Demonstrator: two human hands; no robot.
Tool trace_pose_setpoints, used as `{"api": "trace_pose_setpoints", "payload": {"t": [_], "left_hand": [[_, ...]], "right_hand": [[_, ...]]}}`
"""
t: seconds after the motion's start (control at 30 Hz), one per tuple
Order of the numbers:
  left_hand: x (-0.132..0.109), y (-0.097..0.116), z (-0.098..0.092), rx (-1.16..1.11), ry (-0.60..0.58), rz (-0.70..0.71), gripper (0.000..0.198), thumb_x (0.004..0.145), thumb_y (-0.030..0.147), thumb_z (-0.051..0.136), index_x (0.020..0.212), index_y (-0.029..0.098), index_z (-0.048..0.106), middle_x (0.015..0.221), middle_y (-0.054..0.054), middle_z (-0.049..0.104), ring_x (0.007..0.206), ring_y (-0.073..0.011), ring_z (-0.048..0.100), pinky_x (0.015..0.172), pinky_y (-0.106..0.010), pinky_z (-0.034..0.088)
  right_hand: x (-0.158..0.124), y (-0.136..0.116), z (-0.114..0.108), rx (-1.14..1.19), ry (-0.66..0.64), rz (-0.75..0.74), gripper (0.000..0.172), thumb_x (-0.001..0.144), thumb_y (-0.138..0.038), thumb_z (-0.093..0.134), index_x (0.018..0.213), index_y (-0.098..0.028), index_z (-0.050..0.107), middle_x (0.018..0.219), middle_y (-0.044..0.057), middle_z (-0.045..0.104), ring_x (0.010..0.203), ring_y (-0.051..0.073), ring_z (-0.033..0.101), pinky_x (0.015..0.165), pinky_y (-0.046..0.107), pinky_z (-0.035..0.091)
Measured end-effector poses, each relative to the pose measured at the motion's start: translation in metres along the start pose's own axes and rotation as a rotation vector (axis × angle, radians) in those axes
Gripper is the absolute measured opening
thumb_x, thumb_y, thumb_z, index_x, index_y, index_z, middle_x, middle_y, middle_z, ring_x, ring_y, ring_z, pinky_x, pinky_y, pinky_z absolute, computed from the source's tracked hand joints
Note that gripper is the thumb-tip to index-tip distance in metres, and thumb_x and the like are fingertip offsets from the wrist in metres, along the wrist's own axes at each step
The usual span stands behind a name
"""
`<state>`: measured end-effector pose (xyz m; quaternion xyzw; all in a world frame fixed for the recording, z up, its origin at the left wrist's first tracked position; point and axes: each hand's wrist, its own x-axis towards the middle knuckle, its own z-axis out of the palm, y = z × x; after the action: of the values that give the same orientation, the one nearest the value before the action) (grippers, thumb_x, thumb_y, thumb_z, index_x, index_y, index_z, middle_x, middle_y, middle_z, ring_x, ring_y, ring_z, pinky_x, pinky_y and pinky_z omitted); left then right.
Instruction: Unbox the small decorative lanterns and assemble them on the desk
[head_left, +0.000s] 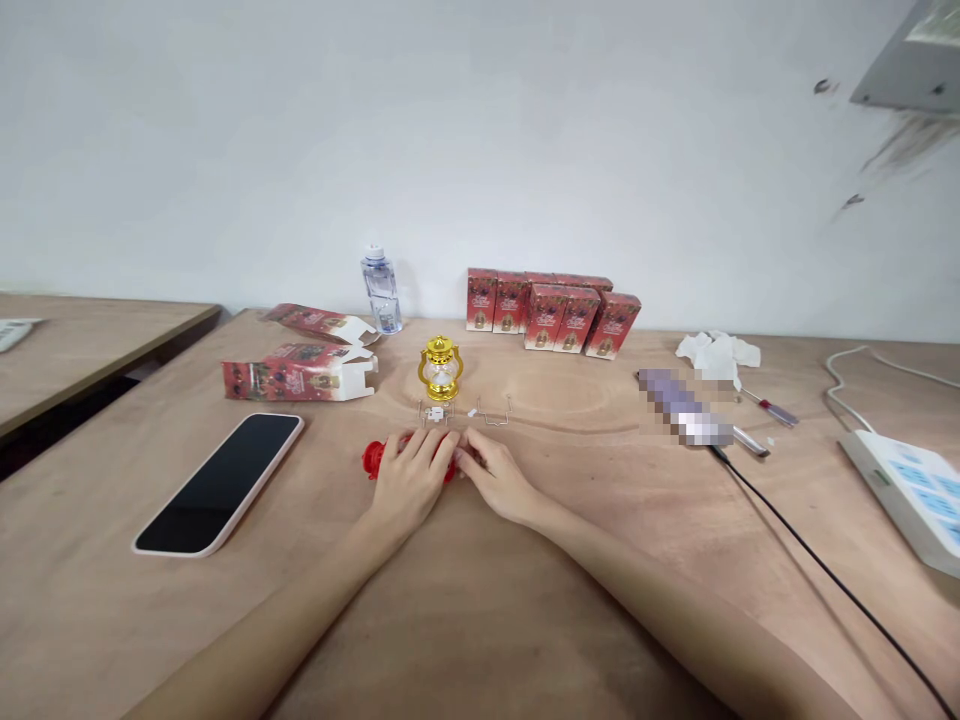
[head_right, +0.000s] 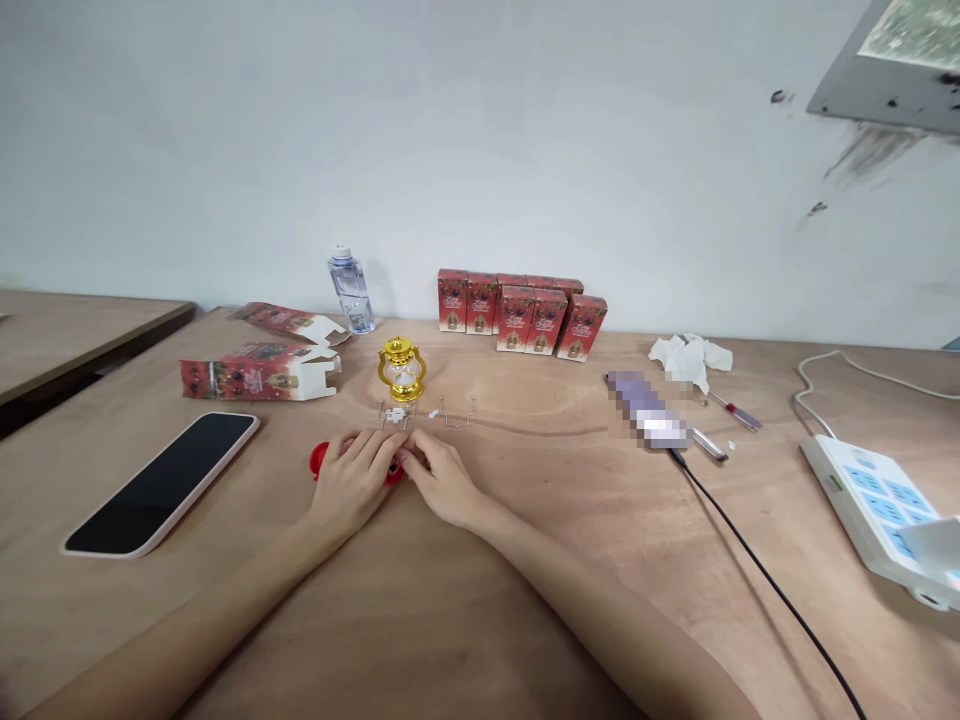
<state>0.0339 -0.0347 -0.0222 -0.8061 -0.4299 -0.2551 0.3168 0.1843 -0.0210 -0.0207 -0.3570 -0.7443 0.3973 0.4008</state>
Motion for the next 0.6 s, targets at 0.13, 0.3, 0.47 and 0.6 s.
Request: {"api": "trace_pose_setpoints", "payload": {"t": [0.13, 0.3, 0.47, 0.6], "left_hand": [[-0.001, 0.0, 0.001, 0.033, -0.021, -0.02, 0.023, 0.086, 0.009, 0.04, 0.1, 0.014, 0.058, 0.09, -0.007, 0.068, 0.078, -0.0204, 0.058, 0.072, -0.034, 0.036], [0.0, 0.0, 0.0, 0.051, 0.0, -0.019, 0.025, 0.082, 0.004, 0.041, 0.097, 0.014, 0.058, 0.091, -0.007, 0.068, 0.078, -0.0208, 0.059, 0.072, -0.034, 0.036], [0.001, 0.0, -0.001, 0.057, 0.006, -0.027, 0.023, 0.082, 0.003, 0.041, 0.094, 0.013, 0.058, 0.087, -0.006, 0.068, 0.076, -0.0201, 0.058, 0.071, -0.033, 0.036], [0.001, 0.001, -0.002, 0.05, -0.002, -0.025, 0.023, 0.082, 0.004, 0.041, 0.094, 0.013, 0.058, 0.087, -0.006, 0.067, 0.076, -0.02, 0.058, 0.072, -0.034, 0.036]], "right_hand": [[0.004, 0.007, -0.012, -0.031, 0.118, 0.015, 0.02, 0.089, -0.033, 0.04, 0.073, -0.021, 0.045, 0.065, -0.004, 0.047, 0.061, 0.012, 0.045, 0.06, 0.024, 0.035], [0.026, 0.034, -0.035, -0.354, 0.338, 0.101, 0.022, 0.09, -0.032, 0.04, 0.073, -0.021, 0.047, 0.071, 0.0, 0.053, 0.066, 0.016, 0.048, 0.063, 0.027, 0.034], [0.04, 0.043, -0.036, -0.645, 0.366, 0.108, 0.013, 0.087, -0.03, 0.05, 0.082, -0.018, 0.055, 0.085, 0.006, 0.058, 0.077, 0.02, 0.053, 0.069, 0.03, 0.037], [0.039, 0.038, -0.029, -0.882, 0.246, -0.025, 0.013, 0.086, -0.028, 0.054, 0.09, -0.018, 0.062, 0.095, 0.009, 0.059, 0.091, 0.023, 0.051, 0.078, 0.033, 0.037]]}}
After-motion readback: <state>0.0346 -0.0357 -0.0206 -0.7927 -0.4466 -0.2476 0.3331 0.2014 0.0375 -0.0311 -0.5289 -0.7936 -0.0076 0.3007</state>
